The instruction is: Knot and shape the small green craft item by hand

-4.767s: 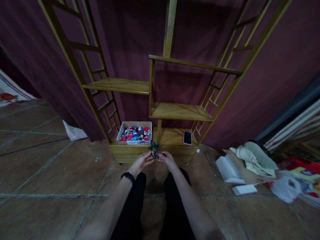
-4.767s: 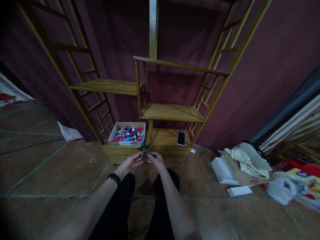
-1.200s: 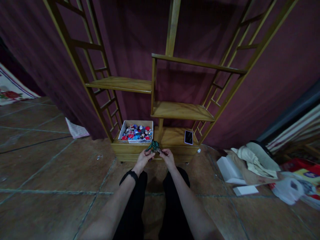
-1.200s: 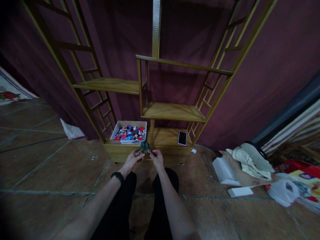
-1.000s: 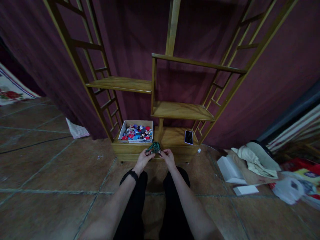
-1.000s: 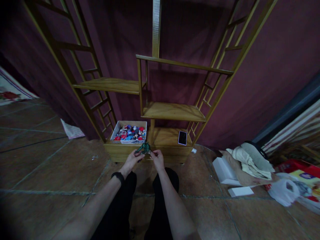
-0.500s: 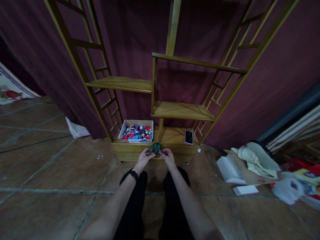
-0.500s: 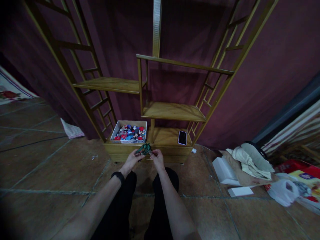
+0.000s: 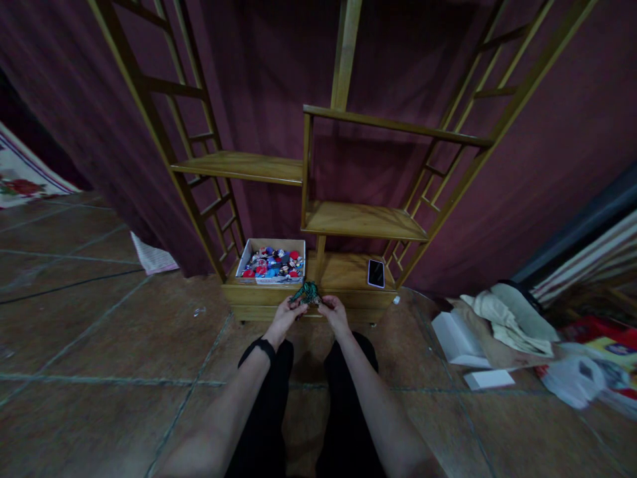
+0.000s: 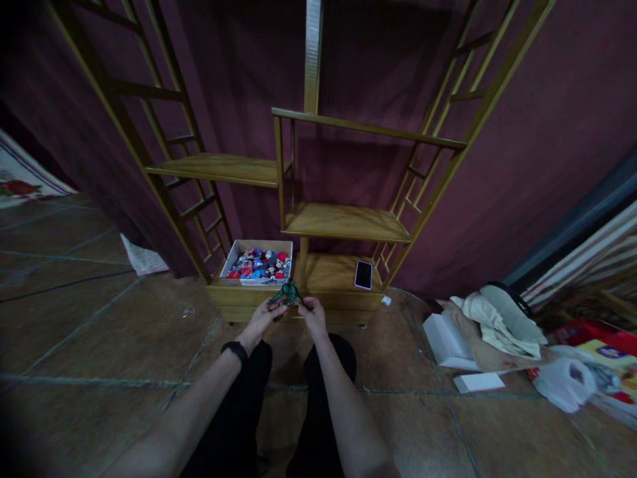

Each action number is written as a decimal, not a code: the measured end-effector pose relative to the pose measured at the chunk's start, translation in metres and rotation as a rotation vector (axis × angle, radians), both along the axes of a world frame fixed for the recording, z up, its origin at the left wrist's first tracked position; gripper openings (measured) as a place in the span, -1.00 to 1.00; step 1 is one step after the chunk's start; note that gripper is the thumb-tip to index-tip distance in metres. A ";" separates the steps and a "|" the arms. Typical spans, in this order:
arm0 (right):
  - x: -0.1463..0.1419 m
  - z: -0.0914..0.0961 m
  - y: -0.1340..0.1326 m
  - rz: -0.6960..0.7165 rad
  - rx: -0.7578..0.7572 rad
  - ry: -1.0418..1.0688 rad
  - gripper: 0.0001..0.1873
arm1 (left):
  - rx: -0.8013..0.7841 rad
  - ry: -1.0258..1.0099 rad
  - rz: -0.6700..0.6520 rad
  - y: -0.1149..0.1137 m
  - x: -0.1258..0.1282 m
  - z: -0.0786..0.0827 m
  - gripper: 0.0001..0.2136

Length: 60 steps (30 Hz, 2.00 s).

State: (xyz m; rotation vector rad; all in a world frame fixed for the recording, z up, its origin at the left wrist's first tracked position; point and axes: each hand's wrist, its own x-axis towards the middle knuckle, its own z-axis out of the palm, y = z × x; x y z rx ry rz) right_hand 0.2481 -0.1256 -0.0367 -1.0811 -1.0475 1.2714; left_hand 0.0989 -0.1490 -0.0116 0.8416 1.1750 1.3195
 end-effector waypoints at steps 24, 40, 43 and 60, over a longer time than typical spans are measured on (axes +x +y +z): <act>-0.003 0.002 -0.002 0.005 -0.057 0.056 -0.66 | -0.031 0.032 -0.035 0.002 0.001 0.003 -0.67; 0.001 -0.001 0.000 0.030 0.035 -0.115 -0.65 | -0.066 -0.027 -0.083 0.003 -0.002 0.003 -0.66; 0.000 -0.005 0.002 0.009 0.036 -0.155 -0.63 | -0.057 -0.030 -0.089 0.001 -0.002 0.005 -0.66; 0.005 -0.016 0.005 -0.071 0.108 -0.440 -0.62 | 0.002 0.067 -0.229 0.003 -0.003 0.002 -0.75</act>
